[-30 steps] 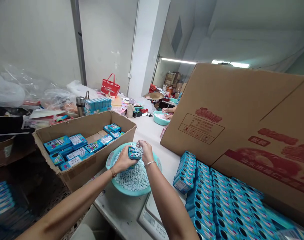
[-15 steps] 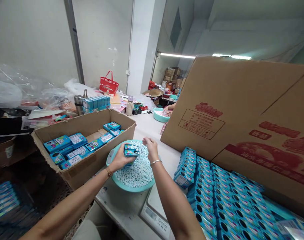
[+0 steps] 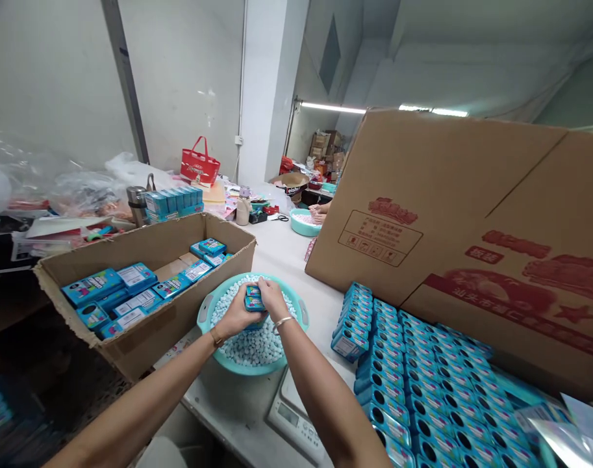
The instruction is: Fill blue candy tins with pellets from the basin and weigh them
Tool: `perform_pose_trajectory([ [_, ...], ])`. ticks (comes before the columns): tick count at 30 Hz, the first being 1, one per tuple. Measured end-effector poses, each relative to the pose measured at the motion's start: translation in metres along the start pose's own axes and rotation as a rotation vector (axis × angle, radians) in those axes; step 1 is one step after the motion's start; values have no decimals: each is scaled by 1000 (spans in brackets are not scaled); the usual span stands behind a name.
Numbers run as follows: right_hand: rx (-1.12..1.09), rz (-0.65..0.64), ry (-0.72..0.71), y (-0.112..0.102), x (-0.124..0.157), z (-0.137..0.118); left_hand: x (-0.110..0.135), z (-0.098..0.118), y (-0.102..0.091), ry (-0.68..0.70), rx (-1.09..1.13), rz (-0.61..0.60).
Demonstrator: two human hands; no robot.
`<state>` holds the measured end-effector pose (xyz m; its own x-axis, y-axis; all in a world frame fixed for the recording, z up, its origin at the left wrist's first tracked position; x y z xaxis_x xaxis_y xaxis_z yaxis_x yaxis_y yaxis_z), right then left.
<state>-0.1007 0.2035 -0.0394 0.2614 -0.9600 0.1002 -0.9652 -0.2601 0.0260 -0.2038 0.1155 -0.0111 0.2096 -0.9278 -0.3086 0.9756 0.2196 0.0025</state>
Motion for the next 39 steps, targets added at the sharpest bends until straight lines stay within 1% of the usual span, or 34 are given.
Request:
perform_pose_trajectory([
  [2, 8, -2, -20, 4, 3, -4, -1, 1, 8, 21, 68, -55],
  [4, 4, 11, -39, 6, 7, -9, -2, 3, 11, 32, 115, -70],
  [6, -1, 2, -43, 6, 12, -17, -2, 6, 11, 35, 147, -72],
  [8, -49, -62, -2, 6, 19, -25, 3, 14, 7, 32, 168, -77],
  [9, -95, -86, 19, 2, 23, -30, 8, 20, 3, 30, 176, -81],
  [10, -153, -91, 31, -6, 29, -35, 15, 27, -3, 33, 184, -88],
  [11, -211, -52, 17, -19, 36, -42, 23, 36, -9, 41, 195, -98],
  [13, -261, 65, -61, -51, 54, -52, 44, 55, -22, 63, 224, -134],
  [14, -261, 76, -78, -61, 67, -50, 56, 64, -30, 73, 234, -147],
  [15, -254, 70, -70, -68, 80, -44, 68, 71, -40, 85, 236, -149],
  [17, -228, 48, -36, -73, 110, -19, 92, 81, -63, 106, 220, -105],
  [19, -150, -46, 14, -61, 141, 15, 116, 82, -88, 114, 208, -31],
  [21, 7, -216, 99, -32, 172, 53, 138, 74, -111, 88, 218, 43],
  [22, 88, -272, 130, -18, 186, 68, 148, 68, -121, 56, 223, 75],
  [23, 157, -293, 131, -6, 198, 77, 157, 61, -130, 20, 223, 105],
  [24, 220, -273, 95, 4, 206, 78, 166, 54, -138, -17, 217, 136],
  [25, 280, -235, 15, 15, 212, 70, 173, 48, -144, -48, 209, 164],
  [27, 424, -167, -246, 41, 223, 33, 183, 41, -151, -78, 189, 200],
  [29, 630, -219, -528, 81, 237, -9, 188, 38, -152, -73, 176, 209],
  [30, 737, -269, -640, 101, 243, -24, 188, 37, -151, -71, 173, 204],
  [32, 900, -366, -779, 130, 250, -39, 190, 34, -149, -76, 169, 189],
  [33, 942, -404, -818, 139, 252, -41, 191, 32, -149, -79, 162, 188],
  [34, 956, -427, -840, 143, 254, -40, 193, 29, -150, -85, 152, 192],
  [36, 918, -427, -847, 140, 255, -28, 202, 22, -157, -106, 119, 217],
  [37, 886, -416, -835, 135, 254, -17, 208, 17, -163, -120, 100, 242],
  [39, 845, -390, -773, 126, 249, 14, 225, 5, -177, -164, 65, 292],
])
Point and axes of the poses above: each hand's wrist, its own x-axis away from the middle knuckle, its own y-axis out of the palm, z = x × y, the point moved 10 cm from there along -x, towards the middle knuckle, and after that the axes turned 8 degrees about x, right-handed, at the moved point
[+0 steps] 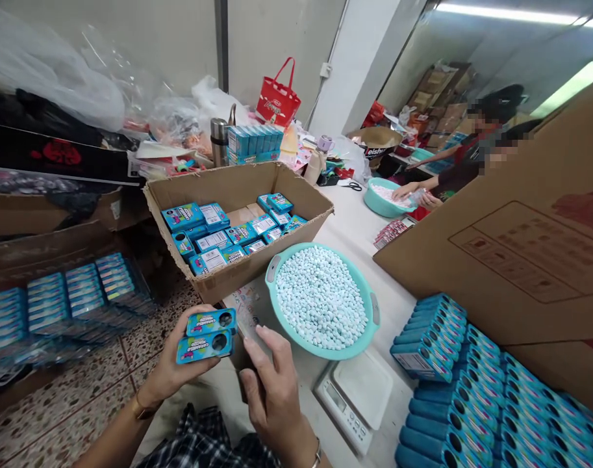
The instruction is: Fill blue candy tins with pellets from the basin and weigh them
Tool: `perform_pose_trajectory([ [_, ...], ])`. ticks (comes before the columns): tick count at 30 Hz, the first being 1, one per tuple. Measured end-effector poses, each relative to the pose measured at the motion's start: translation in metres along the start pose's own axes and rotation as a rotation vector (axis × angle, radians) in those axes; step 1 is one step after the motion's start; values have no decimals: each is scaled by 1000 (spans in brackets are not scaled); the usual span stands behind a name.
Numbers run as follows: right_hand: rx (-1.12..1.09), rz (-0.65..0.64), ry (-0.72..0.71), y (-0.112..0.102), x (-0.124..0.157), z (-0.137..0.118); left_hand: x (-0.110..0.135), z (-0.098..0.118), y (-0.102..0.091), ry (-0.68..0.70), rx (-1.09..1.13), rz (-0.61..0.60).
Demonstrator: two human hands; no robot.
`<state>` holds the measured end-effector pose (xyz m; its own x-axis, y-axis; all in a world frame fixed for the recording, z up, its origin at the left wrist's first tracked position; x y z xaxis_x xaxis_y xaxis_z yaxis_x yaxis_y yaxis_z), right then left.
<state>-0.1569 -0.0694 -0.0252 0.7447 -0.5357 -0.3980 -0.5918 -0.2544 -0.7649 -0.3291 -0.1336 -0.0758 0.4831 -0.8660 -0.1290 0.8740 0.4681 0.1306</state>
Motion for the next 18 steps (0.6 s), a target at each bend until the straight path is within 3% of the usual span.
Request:
perform_pose_trajectory([
  [4, 25, -125, 130, 65, 9, 46, 21, -18, -37, -67, -74, 73],
  [7, 80, -184, 153, 106, -20, 67, 27, -14, -51, -56, -94, 81],
  [10, 143, -230, 112, 135, -54, 78, 26, -3, -48, -23, -48, 58],
  [13, 228, -278, 76, 145, -56, 86, 23, 7, -41, -2, 3, 47],
  [18, 298, -312, 56, 120, 9, 89, 22, 6, -35, -53, 31, 70],
])
Point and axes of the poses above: each hand's wrist, its own x-axis away from the middle knuckle, its own y-axis out of the palm, z = x × y, the point moved 10 cm from there along -x, towards the middle knuckle, and after that the axes turned 8 degrees about x, right-handed, at the moved point
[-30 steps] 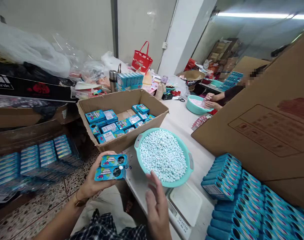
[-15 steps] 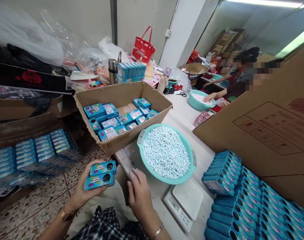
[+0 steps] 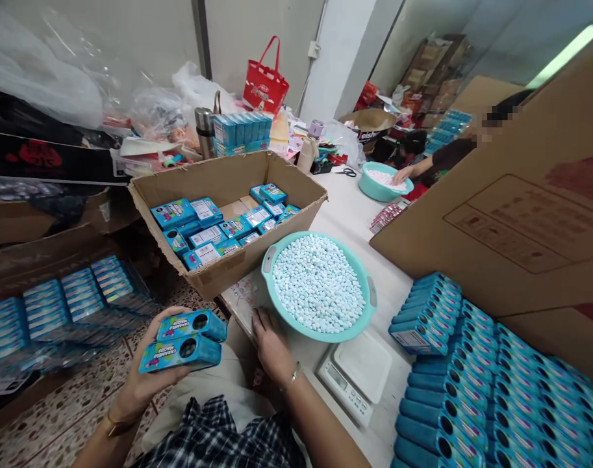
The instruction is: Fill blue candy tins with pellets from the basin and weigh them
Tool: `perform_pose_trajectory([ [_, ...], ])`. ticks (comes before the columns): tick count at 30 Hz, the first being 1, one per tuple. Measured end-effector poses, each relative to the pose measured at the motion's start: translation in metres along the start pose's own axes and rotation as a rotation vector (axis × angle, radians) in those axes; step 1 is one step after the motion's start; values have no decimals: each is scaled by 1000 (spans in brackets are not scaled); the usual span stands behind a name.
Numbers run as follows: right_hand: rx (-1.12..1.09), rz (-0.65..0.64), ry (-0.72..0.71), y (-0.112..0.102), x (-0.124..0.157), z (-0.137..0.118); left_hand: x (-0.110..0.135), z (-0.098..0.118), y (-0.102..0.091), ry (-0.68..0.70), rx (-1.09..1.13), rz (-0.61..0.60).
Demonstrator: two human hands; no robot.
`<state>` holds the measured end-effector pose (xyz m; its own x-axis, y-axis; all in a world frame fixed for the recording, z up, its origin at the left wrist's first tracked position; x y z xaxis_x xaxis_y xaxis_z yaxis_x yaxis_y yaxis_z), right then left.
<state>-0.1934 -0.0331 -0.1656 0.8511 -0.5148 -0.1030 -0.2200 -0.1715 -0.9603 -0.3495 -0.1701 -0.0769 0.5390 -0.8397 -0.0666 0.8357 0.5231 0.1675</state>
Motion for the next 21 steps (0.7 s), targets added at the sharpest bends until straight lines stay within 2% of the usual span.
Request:
perform_pose_trajectory([
  [2, 13, 5, 28, -6, 31, 6, -2, 1, 13, -11, 4, -56],
  [4, 4, 22, 65, -14, 57, 11, -6, 6, 36, 20, -16, -144],
  [6, -46, 54, 101, -25, 79, 17, -10, 14, 70, 85, -47, -256],
  [8, -137, 144, 187, -42, 100, 29, -11, 19, 114, 137, -46, -384],
  [12, -404, 498, 527, -89, 167, 82, -3, 11, 215, 152, 59, -619],
  [15, -611, 814, 875, -112, 238, 127, -1, -6, 285, 186, 91, -702],
  [17, -708, 993, 1053, -120, 278, 147, -3, -19, 325, 223, 95, -726],
  [19, -764, 1097, 1128, -127, 301, 159, -5, -30, 359, 261, 98, -752],
  [21, -798, 1136, 1149, -130, 310, 167, -7, -39, 385, 295, 95, -780],
])
Point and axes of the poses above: each hand's wrist, its own x-axis away from the middle knuckle, its own y-axis out of the palm, z = x × y, the point moved 10 cm from there along -x, towards the middle knuckle, and after that the axes turned 8 degrees about x, right-handed, at the moved point
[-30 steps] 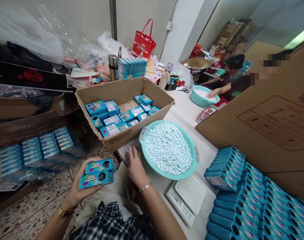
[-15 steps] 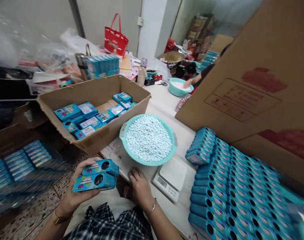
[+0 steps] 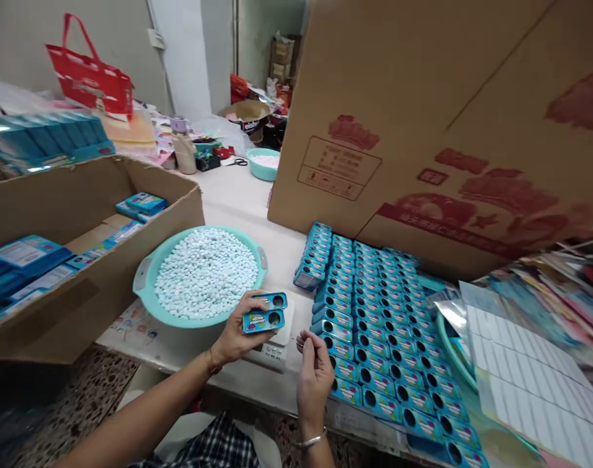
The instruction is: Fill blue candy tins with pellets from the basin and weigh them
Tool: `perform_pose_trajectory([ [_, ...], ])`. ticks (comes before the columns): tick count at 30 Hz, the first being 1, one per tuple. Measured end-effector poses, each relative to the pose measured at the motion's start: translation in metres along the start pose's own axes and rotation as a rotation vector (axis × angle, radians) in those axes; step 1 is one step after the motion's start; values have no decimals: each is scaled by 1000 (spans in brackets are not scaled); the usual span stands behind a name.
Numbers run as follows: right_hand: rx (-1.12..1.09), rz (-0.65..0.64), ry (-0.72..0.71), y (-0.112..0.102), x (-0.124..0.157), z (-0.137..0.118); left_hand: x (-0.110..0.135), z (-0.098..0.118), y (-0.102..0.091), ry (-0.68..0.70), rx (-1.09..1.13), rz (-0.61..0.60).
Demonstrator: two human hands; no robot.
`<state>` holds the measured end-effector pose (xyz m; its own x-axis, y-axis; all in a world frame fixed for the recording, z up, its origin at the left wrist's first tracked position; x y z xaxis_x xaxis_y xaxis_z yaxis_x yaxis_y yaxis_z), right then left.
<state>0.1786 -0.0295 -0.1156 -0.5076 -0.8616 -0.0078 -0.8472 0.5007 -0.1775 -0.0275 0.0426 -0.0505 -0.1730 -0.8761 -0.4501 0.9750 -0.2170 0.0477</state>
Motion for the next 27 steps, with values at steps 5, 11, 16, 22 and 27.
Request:
perform_pose_trajectory([
  [5, -68, 8, 55, 2, -9, 4, -11, -30, 21, -13, -23, -34],
  [11, -70, 10, 14, -4, -15, -12, -4, -44, 20, -76, -18, -32],
  [16, -105, 85, -151, -14, -41, -79, 26, -22, 4, -171, 40, -21],
  [22, 140, -449, -577, 126, -49, -177, 103, 11, -76, -150, -161, 176],
  [27, 886, -954, -1040, 281, 7, -140, 135, -4, -140, -186, -375, 463],
])
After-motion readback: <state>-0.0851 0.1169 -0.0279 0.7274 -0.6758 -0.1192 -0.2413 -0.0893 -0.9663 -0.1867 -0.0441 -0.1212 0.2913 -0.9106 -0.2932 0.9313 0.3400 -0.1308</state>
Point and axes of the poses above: each hand's wrist, its own x-axis away from the middle knuckle, its own y-axis out of the palm, z = x × y, the point moved 10 cm from there along -x, towards the middle knuckle, and after that the axes turned 8 degrees about x, right-handed, at the moved point
